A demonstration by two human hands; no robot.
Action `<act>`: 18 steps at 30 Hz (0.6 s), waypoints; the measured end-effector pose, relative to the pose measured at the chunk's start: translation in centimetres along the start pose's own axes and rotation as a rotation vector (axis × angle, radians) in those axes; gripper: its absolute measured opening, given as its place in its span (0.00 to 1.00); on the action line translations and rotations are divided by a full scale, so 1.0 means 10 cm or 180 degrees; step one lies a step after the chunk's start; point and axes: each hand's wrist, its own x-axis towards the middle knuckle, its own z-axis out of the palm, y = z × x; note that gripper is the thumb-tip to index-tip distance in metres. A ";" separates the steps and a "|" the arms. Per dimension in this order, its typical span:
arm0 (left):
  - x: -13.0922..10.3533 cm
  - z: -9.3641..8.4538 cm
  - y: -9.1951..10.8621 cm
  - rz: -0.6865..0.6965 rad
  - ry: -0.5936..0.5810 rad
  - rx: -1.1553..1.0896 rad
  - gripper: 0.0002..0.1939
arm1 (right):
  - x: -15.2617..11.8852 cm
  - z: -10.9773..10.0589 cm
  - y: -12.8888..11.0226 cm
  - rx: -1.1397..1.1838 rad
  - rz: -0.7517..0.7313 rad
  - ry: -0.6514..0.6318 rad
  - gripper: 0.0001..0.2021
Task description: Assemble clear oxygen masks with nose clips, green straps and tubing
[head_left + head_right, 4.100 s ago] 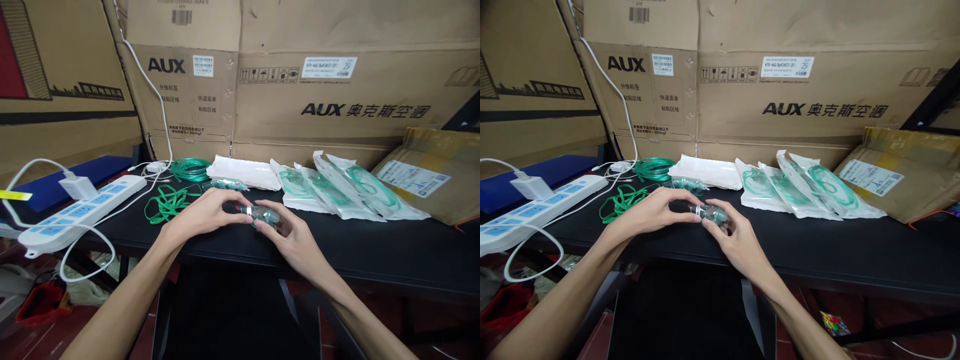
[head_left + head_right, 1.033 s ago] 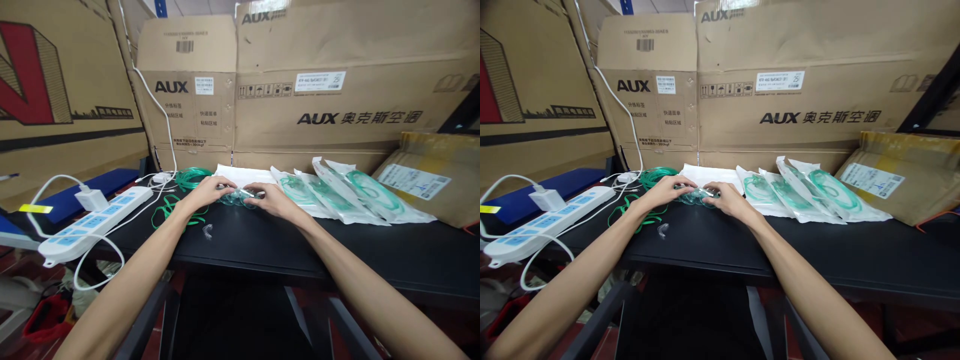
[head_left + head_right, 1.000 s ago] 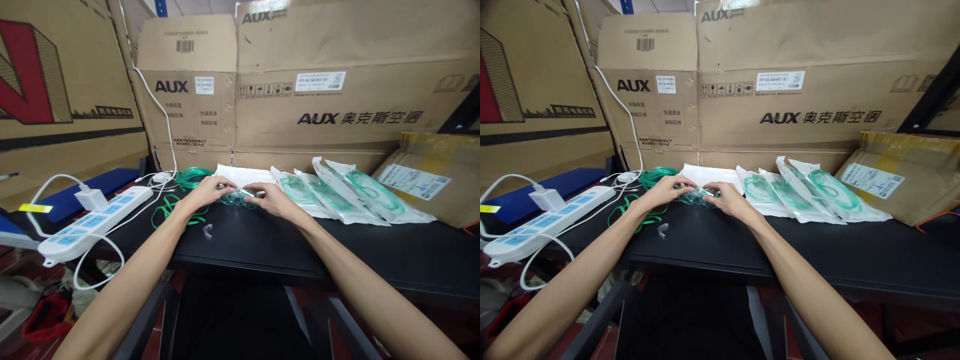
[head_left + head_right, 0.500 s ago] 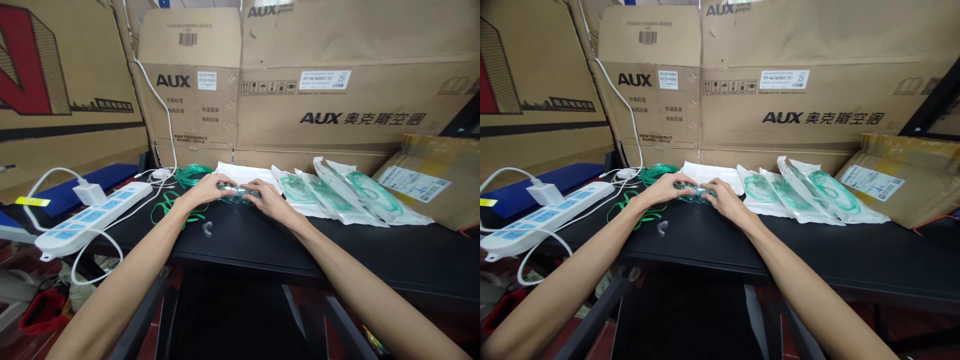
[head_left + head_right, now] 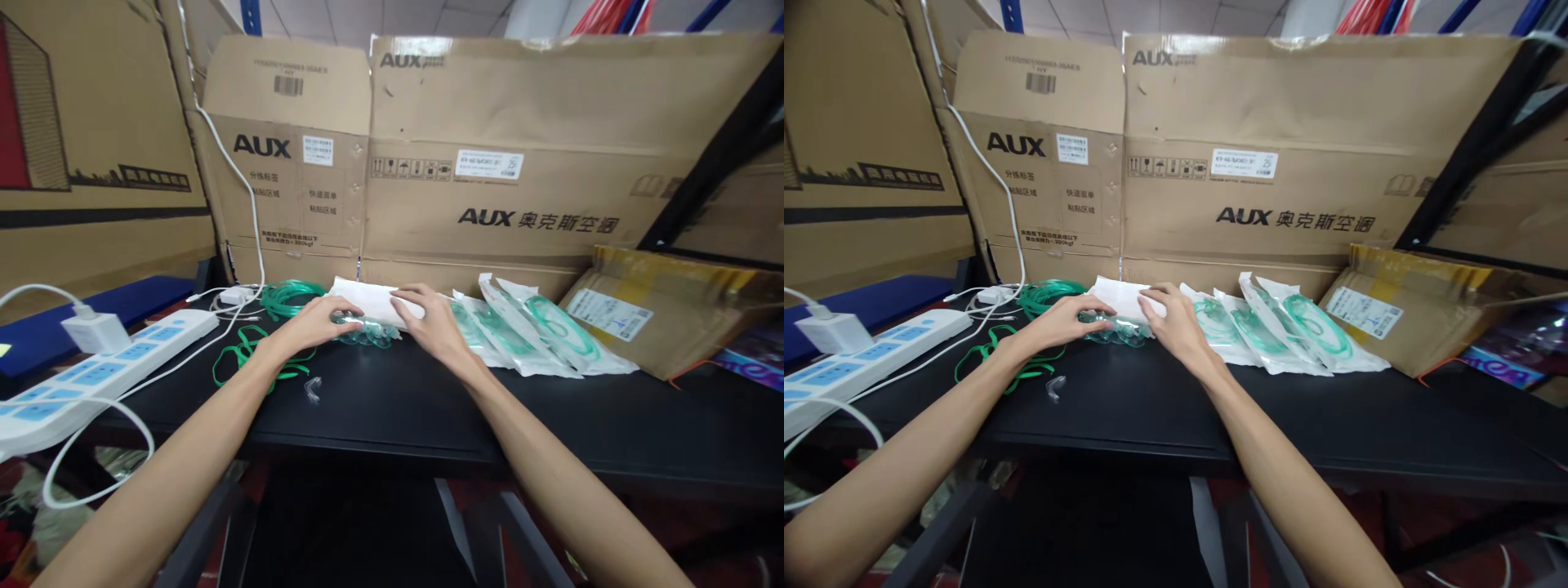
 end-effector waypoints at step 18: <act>-0.04 -0.05 0.08 0.0169 0.0446 -0.0035 0.14 | -0.32 -1.21 1.63 -0.1813 0.1809 -0.0325 0.15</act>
